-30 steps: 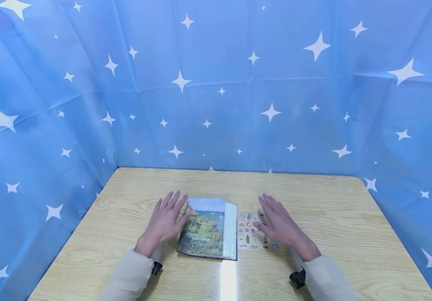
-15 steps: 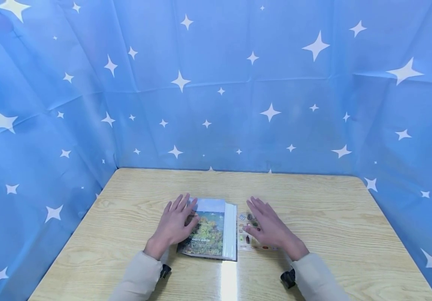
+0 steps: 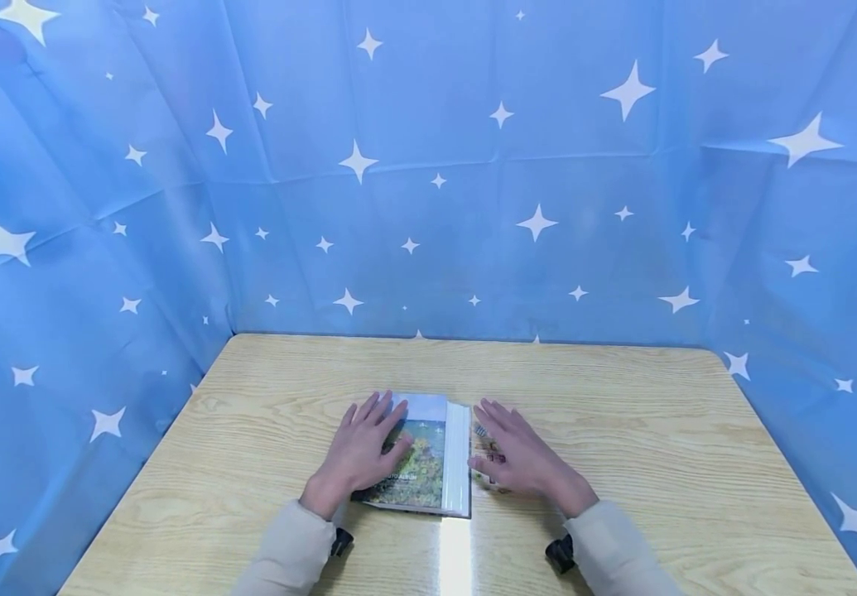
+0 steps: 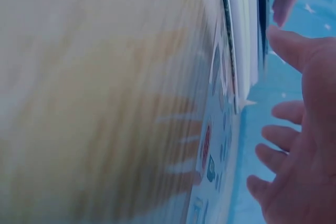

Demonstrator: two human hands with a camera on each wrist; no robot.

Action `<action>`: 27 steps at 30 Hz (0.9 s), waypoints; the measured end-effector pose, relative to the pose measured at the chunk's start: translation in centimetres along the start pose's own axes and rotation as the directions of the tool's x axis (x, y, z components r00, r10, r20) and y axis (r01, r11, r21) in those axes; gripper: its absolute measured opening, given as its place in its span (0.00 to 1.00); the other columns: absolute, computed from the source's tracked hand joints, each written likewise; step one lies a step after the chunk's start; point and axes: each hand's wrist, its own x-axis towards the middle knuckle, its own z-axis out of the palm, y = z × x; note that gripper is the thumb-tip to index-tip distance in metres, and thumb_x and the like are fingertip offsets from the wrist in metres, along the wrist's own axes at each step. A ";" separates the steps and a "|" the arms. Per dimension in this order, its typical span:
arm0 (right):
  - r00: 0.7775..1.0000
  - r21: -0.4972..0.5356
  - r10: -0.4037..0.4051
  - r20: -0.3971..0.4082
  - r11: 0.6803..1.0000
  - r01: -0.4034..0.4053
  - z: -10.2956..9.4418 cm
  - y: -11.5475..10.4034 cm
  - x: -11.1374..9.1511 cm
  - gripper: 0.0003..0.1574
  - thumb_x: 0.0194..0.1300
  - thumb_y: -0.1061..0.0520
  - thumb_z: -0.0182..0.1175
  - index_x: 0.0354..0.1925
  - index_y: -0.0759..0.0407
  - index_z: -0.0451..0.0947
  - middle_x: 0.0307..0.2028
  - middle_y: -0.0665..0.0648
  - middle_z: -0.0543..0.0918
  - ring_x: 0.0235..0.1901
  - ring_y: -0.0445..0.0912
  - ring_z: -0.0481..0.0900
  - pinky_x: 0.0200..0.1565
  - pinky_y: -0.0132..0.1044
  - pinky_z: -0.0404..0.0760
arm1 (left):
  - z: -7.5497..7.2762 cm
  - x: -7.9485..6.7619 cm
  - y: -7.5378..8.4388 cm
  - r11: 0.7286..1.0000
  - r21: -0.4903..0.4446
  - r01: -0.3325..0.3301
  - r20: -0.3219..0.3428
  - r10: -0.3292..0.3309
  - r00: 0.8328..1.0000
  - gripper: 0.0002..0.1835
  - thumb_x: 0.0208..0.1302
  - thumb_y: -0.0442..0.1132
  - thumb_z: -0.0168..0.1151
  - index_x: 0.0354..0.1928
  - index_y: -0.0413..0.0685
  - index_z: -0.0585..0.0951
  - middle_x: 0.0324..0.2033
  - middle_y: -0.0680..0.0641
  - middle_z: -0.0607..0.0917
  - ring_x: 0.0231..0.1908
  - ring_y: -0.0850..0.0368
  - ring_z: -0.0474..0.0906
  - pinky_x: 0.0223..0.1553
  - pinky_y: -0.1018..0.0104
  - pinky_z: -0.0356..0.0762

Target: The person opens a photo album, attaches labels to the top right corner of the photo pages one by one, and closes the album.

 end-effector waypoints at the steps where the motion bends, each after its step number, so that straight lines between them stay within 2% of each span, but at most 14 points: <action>1: 1.000 0.002 -0.001 0.005 1.000 0.001 0.1 -0.1 0.0 0.51 0.69 0.40 0.60 0.75 0.67 0.53 0.75 0.68 0.54 0.74 0.64 0.52 0.71 0.64 0.49 | 0.0 0.0 0.1 1.000 -0.001 -0.002 0.003 0.002 1.000 0.32 0.75 0.60 0.43 0.75 0.56 0.63 0.75 0.42 0.60 0.75 0.42 0.51 0.72 0.37 0.48; 18: 0.995 0.032 -0.085 0.051 0.996 0.083 0.7 -0.6 0.3 0.51 0.66 0.41 0.63 0.73 0.69 0.57 0.73 0.71 0.58 0.71 0.69 0.57 0.66 0.71 0.55 | 0.9 0.2 1.9 0.998 0.053 -0.020 0.045 0.018 0.999 0.34 0.74 0.64 0.40 0.75 0.59 0.63 0.75 0.43 0.60 0.75 0.43 0.53 0.73 0.41 0.51; 27: 0.990 0.018 -0.055 0.130 0.998 0.053 0.7 -0.8 0.6 0.51 0.67 0.38 0.61 0.74 0.66 0.57 0.74 0.71 0.57 0.71 0.67 0.57 0.68 0.69 0.53 | 1.2 0.4 3.0 0.996 0.083 -0.036 0.055 0.032 0.998 0.34 0.73 0.64 0.40 0.75 0.60 0.62 0.75 0.43 0.60 0.74 0.43 0.55 0.72 0.40 0.52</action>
